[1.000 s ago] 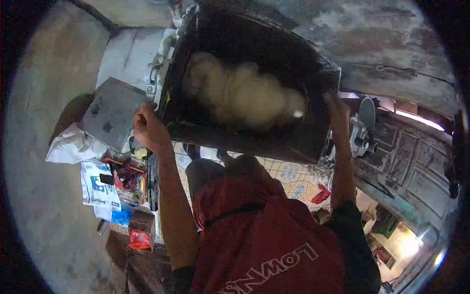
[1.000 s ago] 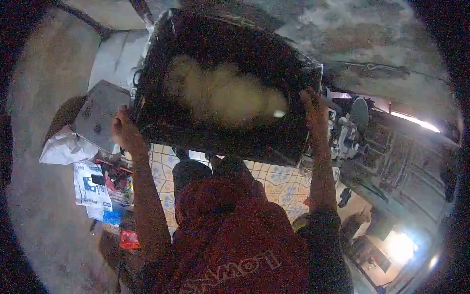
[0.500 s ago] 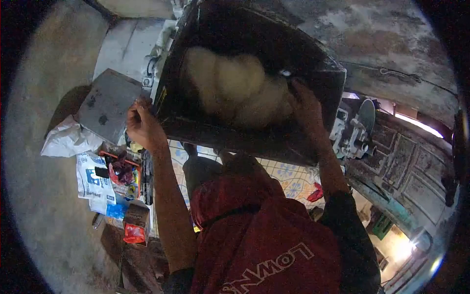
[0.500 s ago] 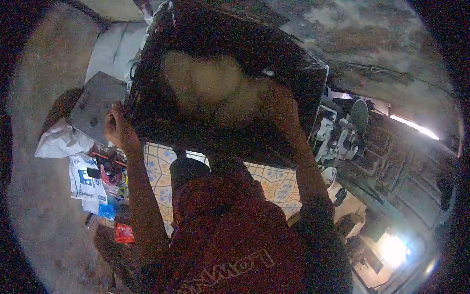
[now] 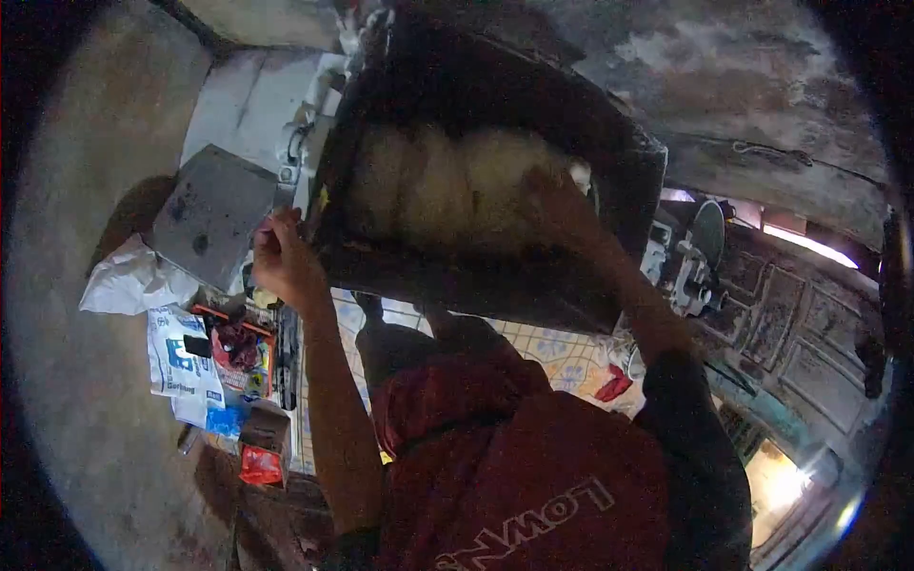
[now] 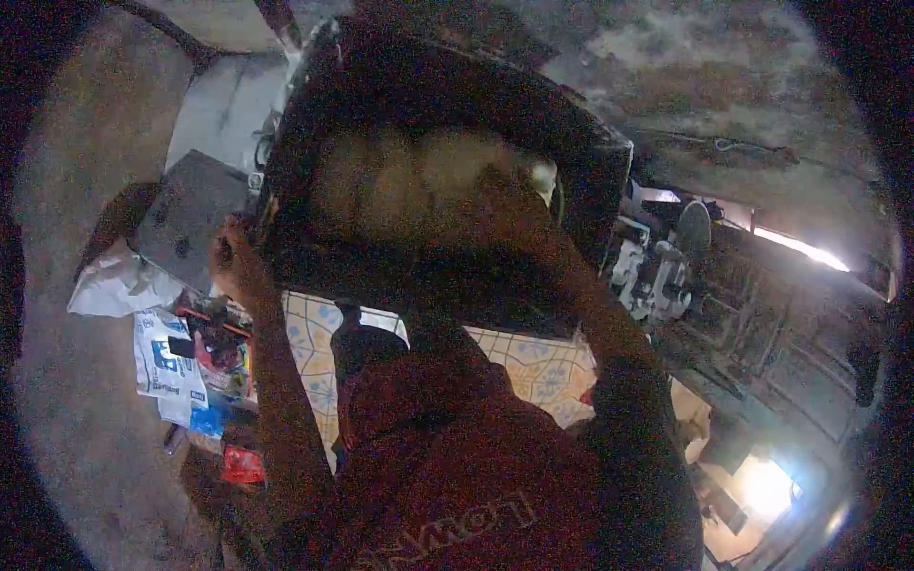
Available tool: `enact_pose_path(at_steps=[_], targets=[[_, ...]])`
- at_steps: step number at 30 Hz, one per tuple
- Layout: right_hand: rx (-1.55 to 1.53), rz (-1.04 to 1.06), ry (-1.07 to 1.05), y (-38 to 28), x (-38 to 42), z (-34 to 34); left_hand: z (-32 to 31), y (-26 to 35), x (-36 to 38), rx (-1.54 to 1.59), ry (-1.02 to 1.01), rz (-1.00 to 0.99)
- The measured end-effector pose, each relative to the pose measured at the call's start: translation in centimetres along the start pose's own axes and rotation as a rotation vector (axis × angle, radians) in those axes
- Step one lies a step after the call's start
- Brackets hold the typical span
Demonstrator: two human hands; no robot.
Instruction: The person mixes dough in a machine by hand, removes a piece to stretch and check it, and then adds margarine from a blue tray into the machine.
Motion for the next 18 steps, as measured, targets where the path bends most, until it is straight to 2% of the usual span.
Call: enact_pose_path(at_steps=[1,2,4,5,8,9,11,12,13,14,16,18], targets=[[-0.237,-0.182,-0.178,-1.6,1.2,1.0,-0.3,-1.3,0.0,0.185,0.016,0.105],[-0.475,-0.365,-0.366,-2.6,3.0,0.3,-0.5,-1.3,-0.2,0.163,0.012,0.046],[-0.456,-0.303,-0.157,-2.8,3.4,-0.4,-0.1,-1.0,-0.5,0.100,0.023,-0.062],[-0.461,-0.281,-0.051,-2.8,3.6,-0.8,0.1,-1.1,-0.2,-0.009,0.062,0.009],[-0.980,-0.259,0.077,-6.3,1.4,-3.8,0.0,-0.6,-0.4,0.031,0.004,-0.097],[-0.932,-0.159,0.109,-9.3,0.2,-3.5,0.0,-0.9,-0.2,-0.088,-0.009,0.024],[-0.921,0.007,0.214,-14.9,-3.0,-3.9,-0.3,0.1,0.2,-0.012,-0.021,0.056],[-0.975,-0.038,0.201,-17.0,-4.4,-4.4,-0.4,0.4,0.2,0.023,-0.028,0.072],[-1.028,-0.084,0.191,-19.0,-5.8,-4.9,-0.1,0.0,-0.3,-0.112,-0.007,-0.078],[-1.090,-0.241,0.088,-20.8,-6.4,-5.4,-0.3,-0.7,-0.5,-0.009,-0.035,-0.017],[-1.039,-0.163,0.190,-23.7,-8.1,-7.8,-0.6,-1.8,-0.5,0.195,-0.089,0.117],[-0.990,-0.135,0.219,-25.2,-7.9,-8.2,-0.7,-0.5,0.0,0.185,-0.087,0.095]])
Point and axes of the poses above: each hand's wrist, its own x-axis away from the middle knuckle, its own z-axis out of the back of the hand, y = z × x, the point moved 8 cm from there along -x, towards the middle knuckle, and after that the axes turned 12 degrees about -x, right-handed, at the moved point
